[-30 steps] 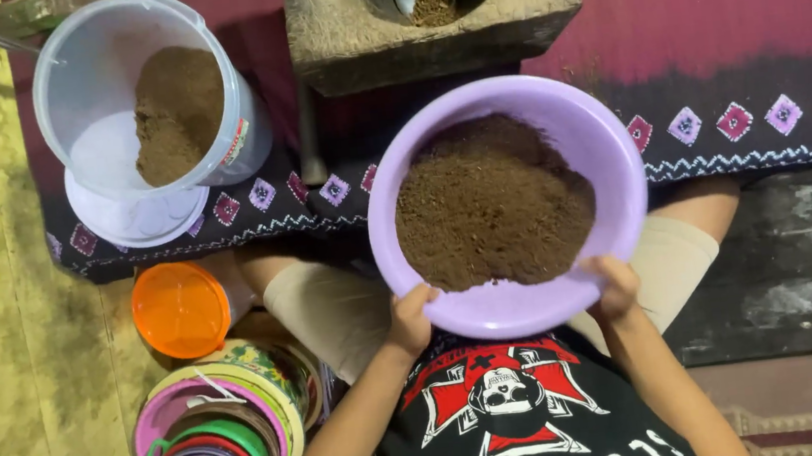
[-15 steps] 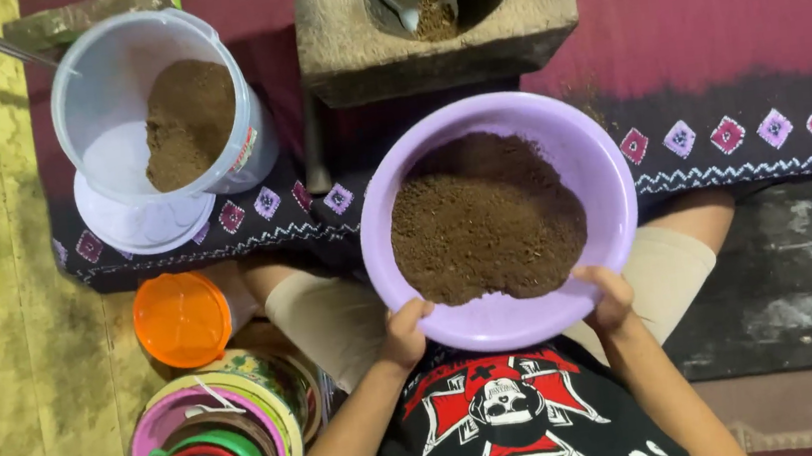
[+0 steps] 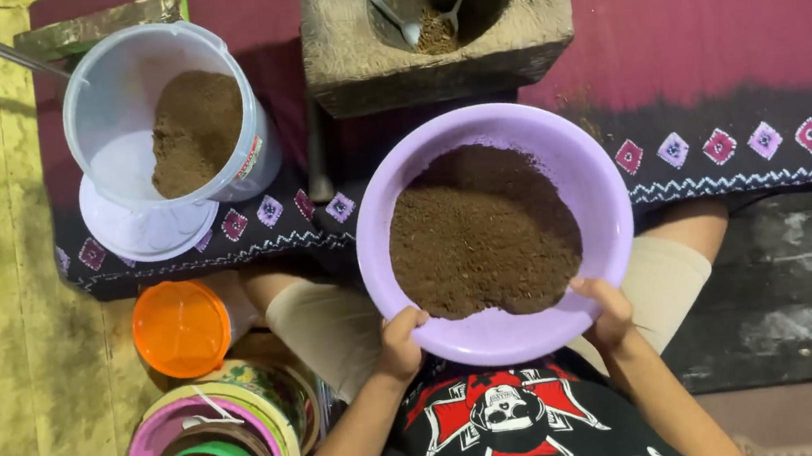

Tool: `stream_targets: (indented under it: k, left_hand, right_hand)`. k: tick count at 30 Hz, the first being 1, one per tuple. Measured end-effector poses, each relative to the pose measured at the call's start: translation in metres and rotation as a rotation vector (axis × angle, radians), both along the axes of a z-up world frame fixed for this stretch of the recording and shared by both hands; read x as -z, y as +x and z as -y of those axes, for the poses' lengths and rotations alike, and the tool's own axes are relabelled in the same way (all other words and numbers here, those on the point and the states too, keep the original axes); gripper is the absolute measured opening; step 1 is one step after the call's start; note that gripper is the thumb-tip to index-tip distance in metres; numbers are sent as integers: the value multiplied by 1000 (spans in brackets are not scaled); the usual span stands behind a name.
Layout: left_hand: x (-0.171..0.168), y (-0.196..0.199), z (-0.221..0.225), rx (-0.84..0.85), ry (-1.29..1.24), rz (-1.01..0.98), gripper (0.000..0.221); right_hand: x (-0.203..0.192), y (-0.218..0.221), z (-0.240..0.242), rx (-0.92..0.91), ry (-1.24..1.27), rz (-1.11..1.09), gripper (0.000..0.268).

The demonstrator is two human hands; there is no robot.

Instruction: Sifting through granular material in a bowl to remove small debris or specific particles by hand.

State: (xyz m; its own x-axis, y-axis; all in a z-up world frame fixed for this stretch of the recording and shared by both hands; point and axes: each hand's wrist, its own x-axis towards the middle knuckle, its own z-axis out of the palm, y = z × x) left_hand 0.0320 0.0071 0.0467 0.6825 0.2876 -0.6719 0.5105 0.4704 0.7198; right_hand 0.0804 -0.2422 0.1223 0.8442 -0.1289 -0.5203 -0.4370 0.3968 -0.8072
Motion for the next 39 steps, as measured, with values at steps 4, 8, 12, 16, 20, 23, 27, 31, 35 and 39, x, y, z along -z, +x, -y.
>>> stream_targets:
  k: [4,8,12,16,20,23,27,31,35,39]
  left_hand:
    - [0,13,6,-30,-63,-13,24]
    - [4,-10,-6,-13,-88,-44,22]
    - [9,5,1,-53,-72,34,31]
    - [57,-18,-12,186,154,142,14]
    - [-9,25,6,22,-23,102,23]
    - [-59,5,0,150,9,43,13]
    - [-9,9,8,36,-40,13,22]
    - [-43,6,3,75,-33,-58,22]
    - [-40,27,11,25,-50,-17,29]
    - [-25,-6,2,72,-30,-70,20]
  right_hand:
    - [25,4,5,72,36,-17,17]
    - [30,-10,17,79,-21,-165,35]
    - [77,-19,32,73,61,-65,32]
    - [71,-20,33,-194,-519,408,8]
    - [0,11,-6,97,100,24,19]
    - [6,-12,17,-15,55,-12,91]
    - [41,-7,17,113,134,-1,17]
    - [8,-9,10,-2,-4,-16,52]
    - [14,0,1,46,-4,-6,12]
    - [-25,-7,-4,-24,-144,31,9]
